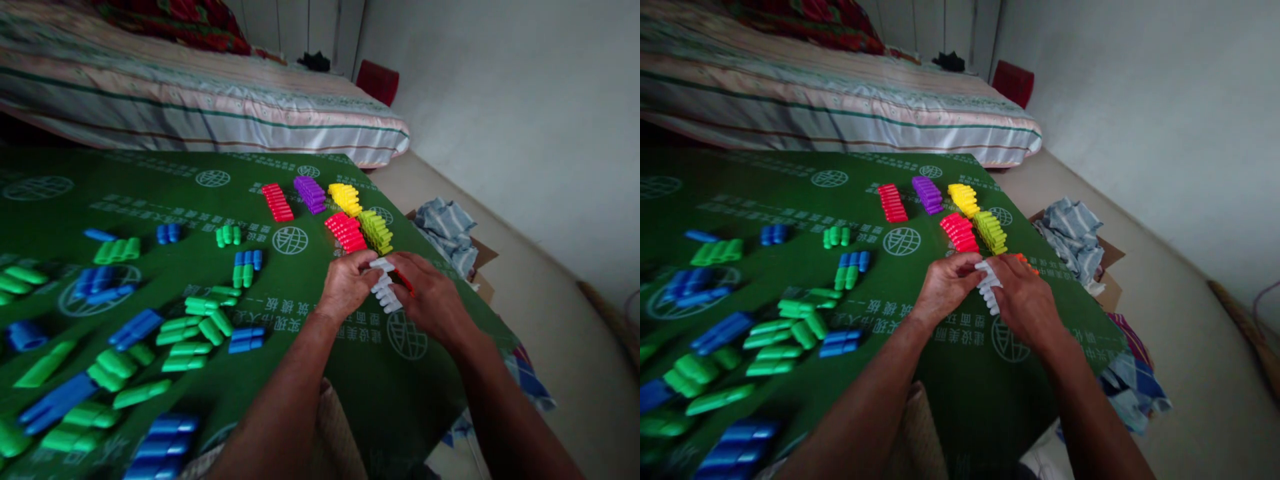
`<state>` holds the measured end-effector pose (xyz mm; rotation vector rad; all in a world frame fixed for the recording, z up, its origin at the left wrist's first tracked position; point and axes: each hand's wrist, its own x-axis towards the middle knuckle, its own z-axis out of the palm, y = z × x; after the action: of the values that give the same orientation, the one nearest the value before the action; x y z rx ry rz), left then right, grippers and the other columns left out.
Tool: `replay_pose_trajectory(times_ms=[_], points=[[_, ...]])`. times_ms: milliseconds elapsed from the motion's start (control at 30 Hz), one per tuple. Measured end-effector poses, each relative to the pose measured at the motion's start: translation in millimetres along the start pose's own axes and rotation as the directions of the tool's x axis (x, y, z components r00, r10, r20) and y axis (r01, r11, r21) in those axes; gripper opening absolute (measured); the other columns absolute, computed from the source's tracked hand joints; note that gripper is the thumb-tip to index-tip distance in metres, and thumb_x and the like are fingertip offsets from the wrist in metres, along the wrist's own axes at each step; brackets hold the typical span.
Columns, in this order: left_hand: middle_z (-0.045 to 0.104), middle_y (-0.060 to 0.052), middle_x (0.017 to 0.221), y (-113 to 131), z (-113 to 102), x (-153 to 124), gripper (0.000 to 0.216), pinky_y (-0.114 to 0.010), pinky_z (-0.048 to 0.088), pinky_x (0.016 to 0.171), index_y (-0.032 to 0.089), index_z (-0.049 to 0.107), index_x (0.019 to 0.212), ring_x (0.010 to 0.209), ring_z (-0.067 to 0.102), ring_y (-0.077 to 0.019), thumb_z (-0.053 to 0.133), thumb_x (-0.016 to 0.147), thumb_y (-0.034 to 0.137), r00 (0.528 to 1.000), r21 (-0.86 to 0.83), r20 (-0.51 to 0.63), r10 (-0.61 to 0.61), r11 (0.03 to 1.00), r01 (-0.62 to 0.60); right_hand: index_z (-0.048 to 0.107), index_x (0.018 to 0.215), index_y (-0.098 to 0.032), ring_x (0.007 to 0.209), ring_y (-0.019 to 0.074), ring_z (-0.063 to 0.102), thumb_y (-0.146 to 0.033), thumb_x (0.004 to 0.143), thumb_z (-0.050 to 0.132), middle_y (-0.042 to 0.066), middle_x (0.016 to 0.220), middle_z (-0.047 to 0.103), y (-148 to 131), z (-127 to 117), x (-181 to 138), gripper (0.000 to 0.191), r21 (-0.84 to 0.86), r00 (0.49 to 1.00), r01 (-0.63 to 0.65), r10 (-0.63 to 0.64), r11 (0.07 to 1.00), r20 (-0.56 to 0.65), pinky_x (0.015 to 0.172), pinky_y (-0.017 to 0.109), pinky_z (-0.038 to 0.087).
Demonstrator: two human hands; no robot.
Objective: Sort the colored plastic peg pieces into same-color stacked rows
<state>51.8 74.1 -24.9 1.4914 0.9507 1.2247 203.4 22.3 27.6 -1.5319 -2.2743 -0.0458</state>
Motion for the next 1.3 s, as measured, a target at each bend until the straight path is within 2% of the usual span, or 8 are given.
replay_pose_trajectory(times_ms=[100, 200, 333, 533, 600, 767, 1067, 1300], points=[[0.069, 0.002, 0.075, 4, -1, -1, 0.013, -0.025, 0.052, 0.067, 0.021, 0.067, 0.083, 0.068, 0.063, -0.0111, 0.063, 0.072, 0.016, 0.999, -0.024, 0.046, 0.027, 0.999, -0.025, 0.058, 0.119, -0.022, 0.104, 0.0205, 0.059, -0.01, 0.083, 0.049, 0.007, 0.115, 0.064, 6, -9, 19, 0.039, -0.011, 0.981, 0.11, -0.107, 0.994, 0.163, 0.088, 0.034, 0.049], [0.068, 0.002, 0.074, 6, 0, -1, 0.014, -0.025, 0.052, 0.066, 0.019, 0.066, 0.082, 0.068, 0.062, -0.011, 0.063, 0.07, 0.014, 0.997, -0.111, 0.076, 0.011, 0.994, -0.003, 0.061, 0.114, -0.024, 0.096, 0.0185, 0.061, -0.009, 0.082, 0.049, 0.005, 0.104, 0.066, 9, -14, 29, 0.037, -0.029, 0.961, 0.126, -0.115, 0.992, 0.25, 0.083, 0.03, 0.049], [0.067, 0.001, 0.074, 8, 3, -1, 0.015, -0.025, 0.053, 0.066, 0.018, 0.064, 0.082, 0.069, 0.063, -0.0111, 0.065, 0.068, 0.014, 0.995, -0.249, 0.101, -0.024, 0.967, 0.049, 0.062, 0.11, -0.023, 0.091, 0.0174, 0.061, -0.011, 0.083, 0.052, 0.004, 0.098, 0.066, 13, -15, 32, 0.032, -0.011, 0.948, 0.173, -0.163, 0.985, 0.273, 0.078, 0.029, 0.049], [0.068, 0.0, 0.079, 8, 5, -2, 0.017, -0.028, 0.055, 0.07, 0.018, 0.064, 0.083, 0.073, 0.063, -0.0119, 0.068, 0.067, 0.02, 0.991, -0.299, 0.125, -0.04, 0.951, 0.076, 0.062, 0.108, -0.022, 0.09, 0.0165, 0.059, -0.01, 0.083, 0.052, 0.004, 0.095, 0.064, 21, -17, 32, 0.03, 0.013, 0.935, 0.234, -0.229, 0.972, 0.27, 0.079, 0.029, 0.047], [0.068, 0.0, 0.078, 8, 4, -1, 0.017, -0.028, 0.055, 0.07, 0.018, 0.064, 0.082, 0.072, 0.063, -0.012, 0.069, 0.066, 0.023, 0.995, -0.282, 0.09, -0.043, 0.957, 0.067, 0.063, 0.102, -0.02, 0.088, 0.016, 0.059, -0.009, 0.083, 0.05, 0.004, 0.094, 0.064, 23, -18, 31, 0.025, 0.031, 0.926, 0.246, -0.244, 0.969, 0.289, 0.079, 0.029, 0.047], [0.067, 0.0, 0.074, 7, -3, 2, 0.013, -0.028, 0.054, 0.073, 0.019, 0.065, 0.077, 0.07, 0.061, -0.0112, 0.069, 0.068, 0.027, 0.993, -0.194, -0.114, -0.043, 0.981, 0.02, 0.064, 0.092, -0.019, 0.087, 0.0158, 0.059, -0.008, 0.083, 0.048, 0.005, 0.094, 0.064, 26, -15, 25, 0.021, 0.064, 0.907, 0.24, -0.247, 0.969, 0.341, 0.08, 0.028, 0.046], [0.063, 0.002, 0.067, 6, -4, 3, 0.009, -0.026, 0.05, 0.065, 0.02, 0.064, 0.073, 0.065, 0.056, -0.0103, 0.065, 0.07, 0.029, 0.991, -0.142, -0.134, -0.025, 0.99, 0.006, 0.064, 0.091, -0.02, 0.081, 0.015, 0.057, -0.004, 0.077, 0.049, 0.003, 0.085, 0.062, 26, -8, 28, 0.026, 0.078, 0.873, 0.322, -0.327, 0.944, 0.362, 0.075, 0.026, 0.043], [0.064, 0.003, 0.067, 6, -3, 3, 0.008, -0.024, 0.05, 0.063, 0.019, 0.064, 0.073, 0.064, 0.057, -0.0098, 0.065, 0.07, 0.026, 0.989, -0.153, -0.147, -0.032, 0.988, 0.009, 0.062, 0.089, -0.019, 0.079, 0.0144, 0.056, -0.005, 0.08, 0.046, 0.003, 0.084, 0.06, 27, -5, 32, 0.023, 0.046, 0.848, 0.327, -0.314, 0.944, 0.427, 0.073, 0.025, 0.041]])
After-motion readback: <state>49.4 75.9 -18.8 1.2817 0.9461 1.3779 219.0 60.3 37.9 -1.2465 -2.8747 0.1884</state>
